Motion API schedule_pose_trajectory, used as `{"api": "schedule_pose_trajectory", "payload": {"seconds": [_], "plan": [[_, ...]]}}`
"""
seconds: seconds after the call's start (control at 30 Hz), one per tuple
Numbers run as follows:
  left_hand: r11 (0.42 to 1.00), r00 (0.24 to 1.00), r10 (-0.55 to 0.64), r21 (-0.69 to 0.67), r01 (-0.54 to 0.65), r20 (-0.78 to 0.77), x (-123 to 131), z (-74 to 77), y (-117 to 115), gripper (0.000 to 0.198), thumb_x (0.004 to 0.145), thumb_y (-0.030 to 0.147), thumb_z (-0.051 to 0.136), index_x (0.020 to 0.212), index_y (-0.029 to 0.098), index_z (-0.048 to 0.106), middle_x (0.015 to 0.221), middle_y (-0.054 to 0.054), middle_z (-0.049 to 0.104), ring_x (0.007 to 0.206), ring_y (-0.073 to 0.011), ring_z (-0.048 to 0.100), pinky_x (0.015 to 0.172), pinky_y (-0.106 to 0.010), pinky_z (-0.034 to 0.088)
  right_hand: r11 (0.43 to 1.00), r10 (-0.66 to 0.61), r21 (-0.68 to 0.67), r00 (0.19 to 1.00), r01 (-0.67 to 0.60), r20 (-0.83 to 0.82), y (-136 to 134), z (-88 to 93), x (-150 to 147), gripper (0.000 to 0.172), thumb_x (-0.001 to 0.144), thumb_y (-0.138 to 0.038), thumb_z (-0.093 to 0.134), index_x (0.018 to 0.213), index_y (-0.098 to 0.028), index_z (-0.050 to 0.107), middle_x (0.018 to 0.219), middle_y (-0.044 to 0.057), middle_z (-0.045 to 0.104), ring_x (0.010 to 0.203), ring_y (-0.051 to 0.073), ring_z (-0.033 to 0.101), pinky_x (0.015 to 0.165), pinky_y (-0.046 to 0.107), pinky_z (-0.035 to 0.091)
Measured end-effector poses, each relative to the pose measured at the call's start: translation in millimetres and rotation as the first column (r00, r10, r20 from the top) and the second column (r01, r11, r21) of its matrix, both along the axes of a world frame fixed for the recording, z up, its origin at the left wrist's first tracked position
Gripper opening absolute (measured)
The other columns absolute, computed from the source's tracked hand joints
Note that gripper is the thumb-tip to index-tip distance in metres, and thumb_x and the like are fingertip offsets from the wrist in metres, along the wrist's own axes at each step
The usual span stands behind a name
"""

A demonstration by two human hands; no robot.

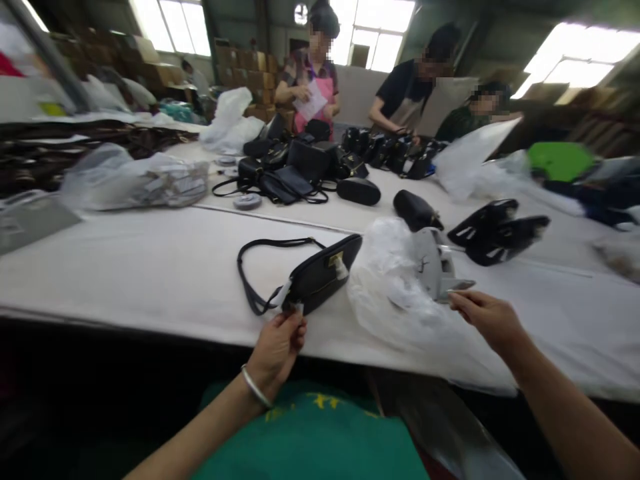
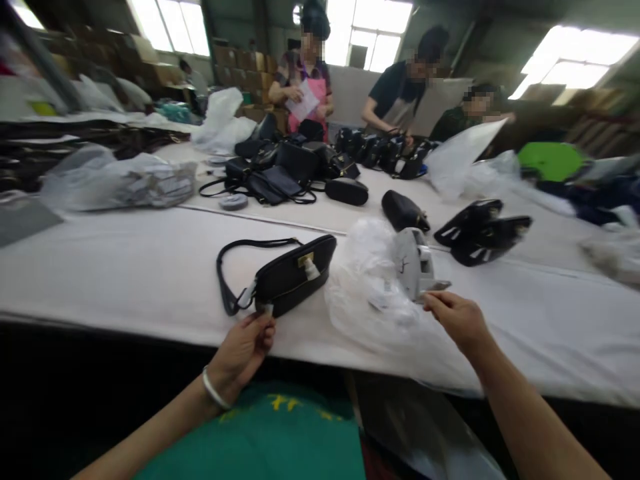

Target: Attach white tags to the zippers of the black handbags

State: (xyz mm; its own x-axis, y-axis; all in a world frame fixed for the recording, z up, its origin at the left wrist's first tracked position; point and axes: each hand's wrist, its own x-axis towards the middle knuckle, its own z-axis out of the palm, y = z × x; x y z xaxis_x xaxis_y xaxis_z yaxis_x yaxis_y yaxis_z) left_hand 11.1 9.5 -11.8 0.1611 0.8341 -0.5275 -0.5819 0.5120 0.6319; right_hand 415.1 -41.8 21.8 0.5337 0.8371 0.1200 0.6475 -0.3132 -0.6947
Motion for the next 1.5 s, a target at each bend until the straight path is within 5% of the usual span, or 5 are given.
{"api": "schedule_pose_trajectory", "payload": {"seconds": [0.2, 0.4, 0.97, 1.23, 1.5], "plan": [[1.0, 1.0, -0.007, 0.001, 0.007, 0.001, 2.6, 1.1, -4.5, 0.029, 0.067, 0.02, 0.083, 0.081, 0.013, 0.06, 0.068, -0.001, 0.061, 0.055, -0.0051, 0.054, 0.045, -0.012, 0.04, 0.762, 0.631, -0.012, 0.747, -0.648, -0.209, 19.1, 16.4, -145.2, 0.03, 0.085, -0.043, 0.062, 0.073, -0.019, 0.073, 0.066, 0.003, 0.068, 0.061, 0.016, 0.06, 0.059, 0.025, 0.047], [0.998, 0.999, -0.031, 0.051, 0.031, -0.011, 1.6, -1.2, -7.7, 0.036, 0.064, 0.026, 0.086, 0.085, 0.012, 0.061, 0.07, -0.001, 0.062, 0.055, -0.0051, 0.054, 0.046, -0.013, 0.037, 0.618, 0.779, 0.033, 0.607, -0.785, -0.154, 55.3, 14.4, -239.8, 0.023, 0.087, -0.029, 0.058, 0.071, -0.018, 0.07, 0.063, 0.001, 0.066, 0.059, 0.014, 0.058, 0.057, 0.024, 0.042], [0.995, 0.999, -0.044, 0.09, 0.045, -0.01, 0.4, -4.7, -8.0, 0.034, 0.065, 0.03, 0.084, 0.082, 0.012, 0.061, 0.065, -0.001, 0.06, 0.052, -0.0056, 0.052, 0.047, -0.016, 0.036, 0.627, 0.751, -0.241, 0.657, -0.741, -0.068, 79.5, 16.5, -257.6, 0.021, 0.084, -0.027, 0.06, 0.068, -0.018, 0.071, 0.067, 0.002, 0.07, 0.062, 0.017, 0.061, 0.055, 0.027, 0.037], [0.994, 0.999, -0.035, 0.101, 0.033, 0.018, 0.2, -1.8, -7.8, 0.032, 0.066, 0.028, 0.084, 0.082, 0.01, 0.062, 0.064, 0.0, 0.059, 0.049, -0.0043, 0.049, 0.046, -0.015, 0.035, 0.748, 0.631, -0.325, 0.772, -0.578, 0.079, 79.9, 15.0, -269.3, 0.027, 0.08, -0.038, 0.066, 0.06, -0.019, 0.067, 0.059, 0.004, 0.065, 0.054, 0.016, 0.055, 0.048, 0.028, 0.029], [0.997, 0.994, -0.069, -0.02, 0.071, 0.082, -5.1, 8.5, -7.3, 0.021, 0.07, 0.018, 0.08, 0.08, 0.012, 0.062, 0.068, -0.001, 0.06, 0.051, -0.0038, 0.051, 0.043, -0.012, 0.037, 0.69, 0.633, -0.158, 0.695, -0.706, -0.342, 75.9, 6.4, -249.9, 0.017, 0.077, -0.023, 0.061, 0.068, -0.016, 0.073, 0.065, 0.003, 0.07, 0.062, 0.016, 0.061, 0.061, 0.026, 0.045]]}}
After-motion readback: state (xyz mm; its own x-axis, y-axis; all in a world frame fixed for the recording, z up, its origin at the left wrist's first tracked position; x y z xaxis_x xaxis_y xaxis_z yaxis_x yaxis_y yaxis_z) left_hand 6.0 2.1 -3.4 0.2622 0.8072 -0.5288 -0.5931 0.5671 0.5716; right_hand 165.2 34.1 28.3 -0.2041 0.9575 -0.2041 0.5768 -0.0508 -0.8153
